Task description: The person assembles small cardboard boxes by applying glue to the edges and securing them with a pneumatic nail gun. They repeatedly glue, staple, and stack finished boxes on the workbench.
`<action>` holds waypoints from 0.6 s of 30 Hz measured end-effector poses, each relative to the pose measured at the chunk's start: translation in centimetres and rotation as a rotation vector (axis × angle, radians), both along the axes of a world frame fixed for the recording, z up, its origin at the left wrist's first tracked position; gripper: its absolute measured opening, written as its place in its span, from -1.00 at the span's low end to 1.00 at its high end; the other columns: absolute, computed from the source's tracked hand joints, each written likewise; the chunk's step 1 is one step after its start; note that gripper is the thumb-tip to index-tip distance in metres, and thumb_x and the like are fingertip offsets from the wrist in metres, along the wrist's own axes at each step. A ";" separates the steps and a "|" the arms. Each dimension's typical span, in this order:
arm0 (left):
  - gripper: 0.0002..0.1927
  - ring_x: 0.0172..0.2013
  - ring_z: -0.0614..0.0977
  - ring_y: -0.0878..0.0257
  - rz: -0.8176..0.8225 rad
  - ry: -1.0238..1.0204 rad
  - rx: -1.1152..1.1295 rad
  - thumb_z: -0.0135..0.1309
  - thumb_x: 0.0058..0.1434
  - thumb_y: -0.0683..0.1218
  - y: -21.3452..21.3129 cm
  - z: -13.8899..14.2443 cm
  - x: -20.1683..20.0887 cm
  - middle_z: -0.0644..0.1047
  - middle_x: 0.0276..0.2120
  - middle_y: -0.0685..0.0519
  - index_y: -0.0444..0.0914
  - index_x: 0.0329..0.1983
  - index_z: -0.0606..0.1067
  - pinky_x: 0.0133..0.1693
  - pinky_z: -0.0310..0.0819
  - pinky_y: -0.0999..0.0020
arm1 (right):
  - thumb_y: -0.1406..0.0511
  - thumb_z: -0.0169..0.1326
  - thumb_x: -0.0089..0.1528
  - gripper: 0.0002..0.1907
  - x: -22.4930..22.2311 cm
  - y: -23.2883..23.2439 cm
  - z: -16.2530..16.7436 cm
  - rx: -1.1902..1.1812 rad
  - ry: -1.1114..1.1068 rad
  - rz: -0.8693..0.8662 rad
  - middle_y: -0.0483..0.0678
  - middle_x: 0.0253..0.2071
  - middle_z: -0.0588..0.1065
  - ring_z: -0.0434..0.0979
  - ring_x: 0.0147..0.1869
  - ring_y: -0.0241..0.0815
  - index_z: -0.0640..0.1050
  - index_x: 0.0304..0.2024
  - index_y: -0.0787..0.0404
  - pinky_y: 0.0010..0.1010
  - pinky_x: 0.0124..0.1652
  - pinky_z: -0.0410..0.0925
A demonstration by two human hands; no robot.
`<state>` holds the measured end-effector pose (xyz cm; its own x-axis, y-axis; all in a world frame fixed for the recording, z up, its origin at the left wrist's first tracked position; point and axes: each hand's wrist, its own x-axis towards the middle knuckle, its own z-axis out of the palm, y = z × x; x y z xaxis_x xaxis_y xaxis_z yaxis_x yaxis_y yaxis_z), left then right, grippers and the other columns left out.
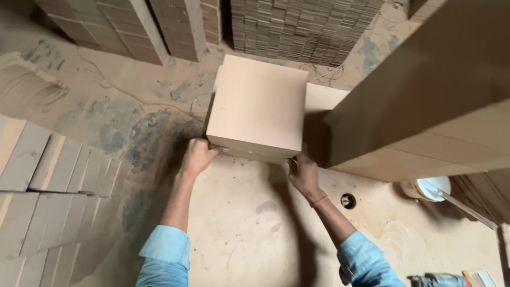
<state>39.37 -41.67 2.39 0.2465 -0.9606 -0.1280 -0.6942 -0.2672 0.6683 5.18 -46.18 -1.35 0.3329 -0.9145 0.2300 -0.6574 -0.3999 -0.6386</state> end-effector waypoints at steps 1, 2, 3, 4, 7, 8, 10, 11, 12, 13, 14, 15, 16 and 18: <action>-0.55 -0.23 0.75 -0.05 0.015 -0.005 0.063 0.36 0.11 0.08 -0.1 0.2 -0.1 0.64 -0.30 -0.28 -0.40 -0.17 0.62 -0.15 0.61 0.12 | 0.29 0.21 0.28 -0.78 -0.1 -0.1 -0.2 0.038 -0.011 0.011 0.17 -0.30 0.58 0.65 -0.32 0.15 0.51 -0.15 0.33 -0.20 -0.30 0.48; -0.58 -0.23 0.77 -0.02 0.028 -0.008 0.125 0.32 0.16 0.06 -0.1 0.4 -0.2 0.66 -0.29 -0.26 -0.39 -0.14 0.61 -0.15 0.62 0.13 | 0.29 0.22 0.28 -0.76 -0.2 -0.1 0.0 0.076 -0.019 0.020 0.16 -0.29 0.58 0.65 -0.32 0.13 0.51 -0.14 0.32 -0.21 -0.28 0.50; -0.60 -0.24 0.80 0.02 0.029 -0.010 0.180 0.28 0.20 0.04 -0.1 0.6 -0.4 0.67 -0.28 -0.25 -0.39 -0.11 0.61 -0.14 0.63 0.13 | 0.35 0.24 0.08 -0.63 -0.1 0.0 0.4 -0.001 0.023 0.055 0.22 -0.23 0.55 0.60 -0.22 0.21 0.50 -0.09 0.35 -0.11 -0.21 0.46; -0.56 -0.16 0.74 -0.04 0.018 -0.024 0.039 0.33 0.12 0.02 -0.1 0.9 -0.6 0.65 -0.21 -0.26 -0.39 -0.07 0.60 -0.13 0.59 0.10 | 0.41 0.26 -0.11 -0.45 -0.2 0.2 0.8 -0.079 0.072 0.075 0.28 -0.17 0.52 0.55 -0.12 0.30 0.49 -0.04 0.39 -0.01 -0.14 0.43; -0.47 -0.03 0.69 -0.06 -0.040 -0.049 -0.046 0.30 0.11 0.02 0.5 1.5 -1.7 0.64 -0.04 -0.25 -0.38 0.06 0.57 -0.02 0.55 0.07 | 0.36 0.30 -0.05 -0.44 -0.9 1.2 4.0 0.008 0.163 0.204 0.28 0.01 0.48 0.45 0.09 0.27 0.51 0.02 0.28 0.01 0.08 0.35; -0.41 -0.01 0.68 -0.08 0.046 0.010 0.110 0.33 0.12 0.08 1.2 1.6 -2.0 0.63 -0.01 -0.28 -0.44 0.05 0.55 0.02 0.53 0.06 | 0.36 0.28 0.01 -0.53 -1.9 1.8 6.3 0.020 0.165 0.310 0.23 0.05 0.51 0.46 0.16 0.23 0.58 0.00 0.18 -0.04 0.14 0.36; -0.29 0.15 0.58 -0.18 0.100 -0.053 -0.014 0.35 0.12 0.13 2.9 1.5 -3.1 0.57 0.09 -0.34 -0.49 0.13 0.50 0.09 0.49 0.01 | 0.36 0.24 0.11 -0.42 -4.7 3.7 12.1 -0.308 -0.004 0.328 0.31 0.20 0.44 0.42 0.30 0.29 0.47 0.16 0.44 -0.03 0.22 0.32; -0.29 0.20 0.54 -0.18 0.081 -0.032 -0.206 0.31 0.15 0.06 4.7 1.2 -3.9 0.55 0.14 -0.36 -0.47 0.25 0.46 0.10 0.46 0.01 | 0.34 0.24 0.19 -0.49 -7.1 4.7 15.8 -0.494 0.048 0.329 0.28 0.22 0.44 0.42 0.32 0.25 0.48 0.15 0.44 -0.03 0.26 0.33; -0.23 0.18 0.55 -0.18 0.077 -0.024 -0.306 0.31 0.12 0.01 6.3 0.9 -4.7 0.51 0.16 -0.40 -0.49 0.32 0.39 0.07 0.48 0.02 | 0.32 0.24 0.27 -0.55 -10.5 5.6 19.8 -0.676 0.104 0.342 0.25 0.24 0.43 0.43 0.33 0.20 0.50 0.14 0.45 -0.03 0.30 0.34; -0.15 0.16 0.57 -0.18 0.086 -0.015 -0.403 0.32 0.08 -0.03 7.4 0.4 -5.6 0.46 0.19 -0.44 -0.52 0.38 0.33 0.05 0.49 0.03 | 0.37 0.24 0.32 -0.63 -13.8 5.5 24.2 -0.989 0.188 0.279 0.16 0.22 0.44 0.44 0.32 0.10 0.52 0.15 0.35 -0.08 0.29 0.37; -0.19 0.16 0.56 -0.19 0.129 0.013 -0.452 0.32 0.10 -0.06 8.6 -0.3 -6.9 0.46 0.20 -0.43 -0.50 0.38 0.34 0.08 0.48 0.01 | 0.42 0.24 0.37 -0.69 -17.5 4.6 29.1 -1.295 0.270 0.222 0.06 0.20 0.45 0.45 0.31 0.00 0.53 0.16 0.25 -0.14 0.29 0.40; -0.22 0.17 0.56 -0.19 0.187 0.039 -0.493 0.32 0.12 -0.09 10.5 -0.9 -8.3 0.46 0.22 -0.41 -0.49 0.37 0.36 0.12 0.47 -0.01 | 0.28 0.09 0.44 -0.62 -20.5 3.7 34.0 -1.091 0.405 0.102 0.17 0.27 0.38 0.39 0.34 0.15 0.46 0.26 0.33 0.01 0.26 0.32; -0.25 0.17 0.56 -0.20 0.254 0.061 -0.527 0.32 0.13 -0.12 12.9 -1.5 -9.5 0.46 0.23 -0.40 -0.48 0.37 0.38 0.15 0.46 -0.02 | 0.14 -0.06 0.51 -0.47 -23.1 3.1 38.7 -0.893 0.565 -0.021 0.28 0.34 0.32 0.33 0.36 0.30 0.39 0.36 0.42 0.17 0.23 0.24; -0.25 0.14 0.59 -0.15 0.237 0.032 -0.540 0.32 0.05 -0.10 17.0 -2.2 -12.8 0.50 0.16 -0.33 -0.44 0.32 0.40 0.14 0.50 0.01 | -0.22 0.18 0.26 -0.15 -26.5 0.6 46.8 -1.456 0.703 -0.431 0.33 0.17 0.39 0.38 0.24 0.34 0.47 0.22 0.37 0.11 0.16 0.29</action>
